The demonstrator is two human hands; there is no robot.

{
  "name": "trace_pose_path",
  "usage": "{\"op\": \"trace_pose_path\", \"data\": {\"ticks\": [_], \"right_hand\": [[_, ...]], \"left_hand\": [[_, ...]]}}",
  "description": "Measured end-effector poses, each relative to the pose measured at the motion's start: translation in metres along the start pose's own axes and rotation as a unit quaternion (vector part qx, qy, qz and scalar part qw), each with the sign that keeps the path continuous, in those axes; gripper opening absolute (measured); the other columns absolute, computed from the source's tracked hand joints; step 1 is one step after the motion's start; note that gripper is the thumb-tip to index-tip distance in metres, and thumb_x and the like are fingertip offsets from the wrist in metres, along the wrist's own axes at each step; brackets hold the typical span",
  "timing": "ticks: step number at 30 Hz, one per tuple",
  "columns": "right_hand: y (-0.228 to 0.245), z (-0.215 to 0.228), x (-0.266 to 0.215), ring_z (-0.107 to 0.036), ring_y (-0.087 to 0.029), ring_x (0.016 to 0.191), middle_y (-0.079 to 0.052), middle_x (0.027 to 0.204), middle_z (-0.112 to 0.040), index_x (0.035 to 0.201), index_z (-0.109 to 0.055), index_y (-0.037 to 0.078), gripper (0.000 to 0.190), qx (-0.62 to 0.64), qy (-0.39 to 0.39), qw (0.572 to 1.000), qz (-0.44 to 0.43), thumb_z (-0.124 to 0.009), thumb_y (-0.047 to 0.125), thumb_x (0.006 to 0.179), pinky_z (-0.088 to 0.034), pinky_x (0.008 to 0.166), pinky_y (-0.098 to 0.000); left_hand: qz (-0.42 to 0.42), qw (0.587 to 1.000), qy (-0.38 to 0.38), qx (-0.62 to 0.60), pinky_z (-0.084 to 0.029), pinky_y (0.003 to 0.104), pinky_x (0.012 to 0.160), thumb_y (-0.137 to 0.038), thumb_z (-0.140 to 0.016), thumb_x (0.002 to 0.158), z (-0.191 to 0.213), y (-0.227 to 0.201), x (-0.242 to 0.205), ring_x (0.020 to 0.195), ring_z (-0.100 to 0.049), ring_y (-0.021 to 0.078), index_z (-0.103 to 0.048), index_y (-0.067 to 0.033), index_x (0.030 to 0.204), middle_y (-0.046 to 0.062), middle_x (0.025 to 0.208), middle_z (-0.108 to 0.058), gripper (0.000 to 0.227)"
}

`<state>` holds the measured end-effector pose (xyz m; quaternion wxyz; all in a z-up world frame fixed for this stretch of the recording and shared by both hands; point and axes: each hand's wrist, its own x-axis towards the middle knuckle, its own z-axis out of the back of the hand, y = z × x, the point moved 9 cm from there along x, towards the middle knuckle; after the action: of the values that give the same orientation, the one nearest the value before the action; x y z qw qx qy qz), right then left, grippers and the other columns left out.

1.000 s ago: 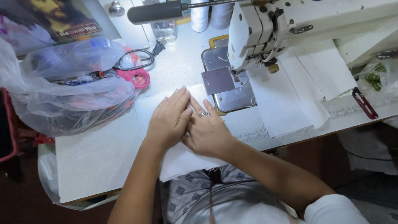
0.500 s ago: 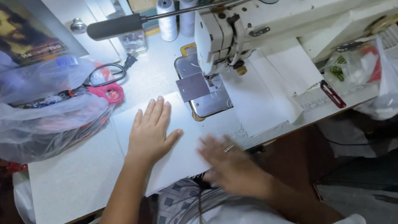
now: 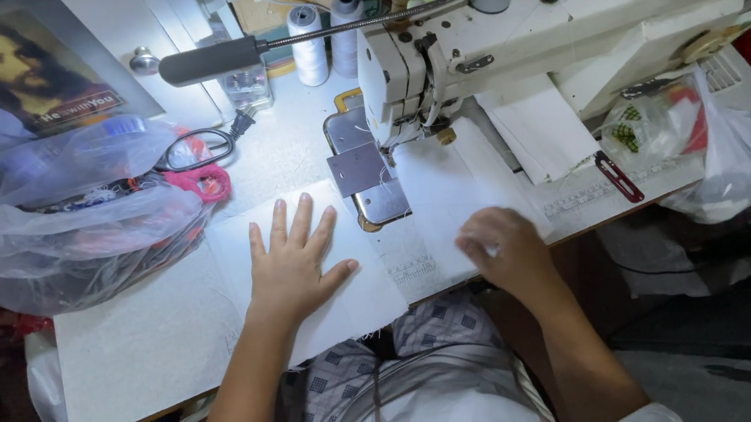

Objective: Folding and arranging small white fabric pieces on a sewing machine table.

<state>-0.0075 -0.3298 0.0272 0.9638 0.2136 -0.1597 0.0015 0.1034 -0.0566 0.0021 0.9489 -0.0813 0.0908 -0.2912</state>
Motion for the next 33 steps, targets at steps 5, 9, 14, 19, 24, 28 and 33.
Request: {"op": "trace_pose_path", "data": {"ticks": [5, 9, 14, 19, 24, 28, 33], "right_hand": [[-0.054, 0.014, 0.016, -0.072, -0.025, 0.087, -0.005, 0.094, -0.064, 0.117, -0.071, 0.014, 0.052, -0.306, -0.152, 0.939, -0.04, -0.063, 0.061, 0.096, -0.06, 0.074, -0.0379], [-0.053, 0.007, 0.033, -0.073, -0.03, 0.083, -0.006, 0.09, -0.064, 0.112, -0.072, 0.016, 0.039, -0.304, -0.136, 0.942, -0.042, -0.08, 0.042, 0.084, -0.062, 0.067, -0.0426], [-0.006, 0.018, 0.025, -0.072, -0.031, 0.085, -0.008, 0.094, -0.064, 0.111, -0.072, 0.017, 0.044, -0.271, -0.148, 0.951, 0.019, -0.073, 0.054, 0.088, -0.06, 0.063, -0.0443], [-0.006, 0.007, 0.02, -0.069, -0.031, 0.087, -0.005, 0.096, -0.062, 0.087, -0.068, 0.019, 0.022, -0.277, -0.155, 0.945, 0.077, -0.079, 0.038, 0.082, -0.059, 0.062, -0.0428], [-0.037, 0.012, 0.018, -0.068, -0.026, 0.086, 0.0, 0.095, -0.062, 0.084, -0.068, 0.022, 0.017, -0.23, -0.172, 0.954, 0.086, -0.074, 0.036, 0.092, -0.058, 0.072, -0.0368], [-0.033, 0.063, 0.012, -0.061, -0.024, 0.075, -0.007, 0.082, -0.059, 0.097, -0.07, 0.008, 0.016, 0.136, -0.156, 0.977, -0.058, -0.07, 0.022, 0.104, -0.054, 0.063, -0.0344], [0.029, 0.065, 0.016, -0.049, -0.004, 0.058, 0.006, 0.072, -0.045, 0.092, -0.06, 0.009, 0.004, 0.398, -0.061, 0.907, -0.123, -0.062, 0.009, 0.095, -0.047, 0.051, -0.0168]], "left_hand": [[-0.017, 0.999, -0.027, 0.011, -0.009, 0.072, 0.117, -0.082, -0.037, 0.09, 0.002, -0.003, -0.001, 0.156, -0.014, 0.0395, -0.036, -0.0297, 0.159, 0.01, 0.169, -0.024, 0.086], [-0.017, 0.999, -0.037, 0.003, -0.009, 0.073, 0.117, -0.08, -0.039, 0.091, 0.007, -0.005, -0.003, 0.156, -0.014, 0.0409, -0.036, -0.0269, 0.159, 0.012, 0.169, -0.025, 0.086], [-0.045, 0.978, -0.203, 0.02, -0.02, 0.068, 0.117, -0.079, -0.048, 0.087, 0.005, -0.001, -0.014, 0.148, -0.03, 0.0366, -0.043, -0.0206, 0.156, 0.015, 0.157, -0.039, 0.09], [-0.062, 0.96, -0.269, 0.04, -0.032, 0.06, 0.11, -0.08, -0.048, 0.087, 0.0, -0.001, -0.012, 0.126, -0.042, 0.0317, -0.05, -0.0129, 0.15, 0.012, 0.133, -0.046, 0.092], [-0.053, 0.943, -0.325, 0.047, -0.042, 0.052, 0.101, -0.078, -0.051, 0.086, -0.005, -0.003, -0.018, 0.112, -0.053, 0.032, -0.054, -0.0053, 0.143, 0.015, 0.118, -0.053, 0.092], [-0.002, 0.976, -0.216, -0.006, -0.033, 0.058, 0.113, -0.055, -0.037, 0.104, -0.004, -0.007, -0.028, 0.139, -0.045, 0.038, -0.053, -0.0049, 0.145, 0.02, 0.145, -0.051, 0.067], [0.022, 0.982, -0.176, -0.068, -0.022, 0.065, 0.118, -0.047, -0.041, 0.105, 0.002, -0.005, -0.036, 0.15, -0.031, 0.0422, -0.045, -0.0066, 0.152, 0.021, 0.159, -0.041, 0.063]]}}
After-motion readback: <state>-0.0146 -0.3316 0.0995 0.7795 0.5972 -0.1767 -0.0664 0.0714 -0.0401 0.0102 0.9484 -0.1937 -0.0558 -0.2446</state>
